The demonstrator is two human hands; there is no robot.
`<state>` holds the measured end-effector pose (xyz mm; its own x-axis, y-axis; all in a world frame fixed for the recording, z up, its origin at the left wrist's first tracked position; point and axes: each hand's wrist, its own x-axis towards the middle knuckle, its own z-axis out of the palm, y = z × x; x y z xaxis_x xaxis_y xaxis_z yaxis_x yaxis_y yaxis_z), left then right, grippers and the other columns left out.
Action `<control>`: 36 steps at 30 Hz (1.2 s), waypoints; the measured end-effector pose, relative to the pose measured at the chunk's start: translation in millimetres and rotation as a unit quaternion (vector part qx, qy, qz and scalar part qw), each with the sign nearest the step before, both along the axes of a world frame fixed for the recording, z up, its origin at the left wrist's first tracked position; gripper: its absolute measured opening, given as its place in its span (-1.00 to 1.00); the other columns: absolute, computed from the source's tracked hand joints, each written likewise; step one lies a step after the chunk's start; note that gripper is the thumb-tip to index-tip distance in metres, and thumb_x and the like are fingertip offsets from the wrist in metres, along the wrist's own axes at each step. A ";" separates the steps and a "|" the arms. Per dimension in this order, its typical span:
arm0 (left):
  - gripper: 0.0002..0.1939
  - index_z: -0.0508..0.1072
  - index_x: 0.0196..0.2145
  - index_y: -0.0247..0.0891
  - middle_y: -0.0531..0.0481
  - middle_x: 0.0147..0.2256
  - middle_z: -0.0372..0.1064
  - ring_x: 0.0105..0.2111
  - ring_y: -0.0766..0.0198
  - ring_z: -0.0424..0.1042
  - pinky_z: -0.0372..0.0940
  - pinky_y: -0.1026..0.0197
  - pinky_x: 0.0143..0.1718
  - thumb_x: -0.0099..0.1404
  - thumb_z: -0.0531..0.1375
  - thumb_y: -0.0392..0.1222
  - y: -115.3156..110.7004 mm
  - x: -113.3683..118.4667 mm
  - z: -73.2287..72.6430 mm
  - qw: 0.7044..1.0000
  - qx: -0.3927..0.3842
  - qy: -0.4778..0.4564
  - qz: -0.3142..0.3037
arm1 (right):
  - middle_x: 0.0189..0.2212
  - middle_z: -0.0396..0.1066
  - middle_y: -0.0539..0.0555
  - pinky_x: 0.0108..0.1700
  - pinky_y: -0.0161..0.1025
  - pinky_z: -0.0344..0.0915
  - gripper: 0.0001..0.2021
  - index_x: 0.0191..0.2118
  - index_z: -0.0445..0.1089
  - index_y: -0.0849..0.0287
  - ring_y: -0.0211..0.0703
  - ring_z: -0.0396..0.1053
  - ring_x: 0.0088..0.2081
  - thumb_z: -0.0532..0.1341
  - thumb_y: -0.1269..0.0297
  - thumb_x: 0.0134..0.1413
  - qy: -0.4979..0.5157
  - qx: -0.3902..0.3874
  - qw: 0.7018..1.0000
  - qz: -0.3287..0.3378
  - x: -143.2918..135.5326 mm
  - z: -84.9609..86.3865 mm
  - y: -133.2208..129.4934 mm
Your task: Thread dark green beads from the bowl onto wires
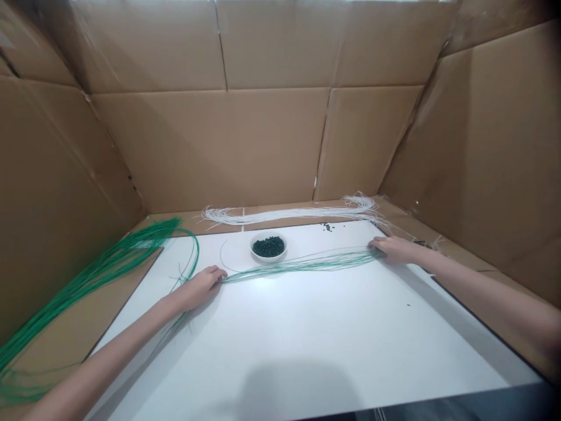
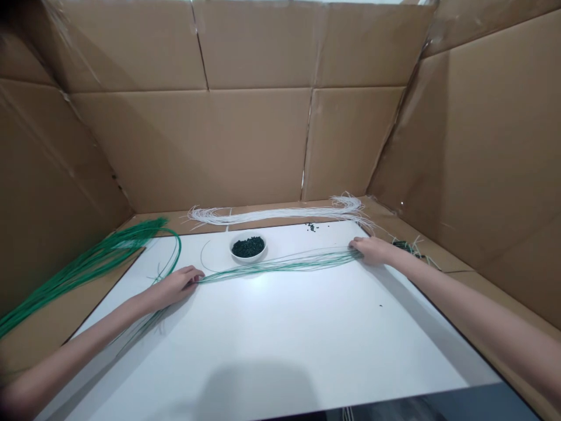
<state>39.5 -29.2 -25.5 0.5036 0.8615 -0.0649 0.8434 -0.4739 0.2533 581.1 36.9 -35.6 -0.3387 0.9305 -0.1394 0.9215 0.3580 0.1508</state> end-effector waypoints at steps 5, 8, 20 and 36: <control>-0.81 0.29 -0.36 -0.30 -0.09 -0.34 0.29 -0.34 0.22 0.31 0.19 0.23 -0.30 0.07 -0.06 -0.34 3.9 9.0 -1.1 0.992 -0.024 0.114 0.042 | -0.29 0.38 0.20 -0.34 -0.23 0.18 -0.73 -0.33 0.33 0.21 -0.01 0.36 -0.26 -0.02 0.52 -0.18 -0.029 -0.003 0.999 0.016 -4.0 -3.1 -2.0; -0.81 0.28 -0.35 -0.33 -0.17 -0.31 0.26 -0.28 0.14 0.29 0.18 0.15 -0.23 0.09 -0.07 -0.32 2.3 15.1 -1.9 0.989 -0.020 0.137 0.045 | -0.30 0.36 0.23 -0.34 -0.23 0.18 -0.73 -0.31 0.31 0.24 0.00 0.35 -0.27 -0.02 0.53 -0.18 -0.028 -0.005 0.999 0.018 -2.3 -6.7 0.2; -0.54 0.17 -0.05 -0.30 -0.18 -0.01 0.14 0.00 0.12 0.14 0.02 0.11 0.04 0.03 -0.01 -0.33 -3.1 35.7 6.1 0.993 0.049 0.095 -0.041 | -0.29 0.36 0.10 -0.33 -0.35 0.23 -0.60 -0.25 0.22 0.19 -0.13 0.34 -0.29 0.05 0.50 -0.41 0.057 -0.093 0.994 0.010 -4.9 0.6 -6.1; -0.81 0.18 -0.35 -0.25 0.04 -0.54 0.16 -0.52 0.28 0.18 0.08 0.26 -0.47 0.18 -0.16 -0.18 3.1 33.2 37.1 0.993 -0.101 -0.013 0.064 | -0.56 0.30 0.06 -0.39 -0.32 0.12 -0.79 -0.36 0.27 0.20 -0.16 0.28 -0.45 -0.07 0.38 -0.08 0.065 -0.052 0.997 0.007 -11.6 19.9 -20.7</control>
<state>72.8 -26.1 11.6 0.3944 0.8892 -0.2319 0.8855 -0.3002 0.3547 569.5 16.2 -15.7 -0.3737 0.9082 -0.1885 0.9253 0.3791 -0.0083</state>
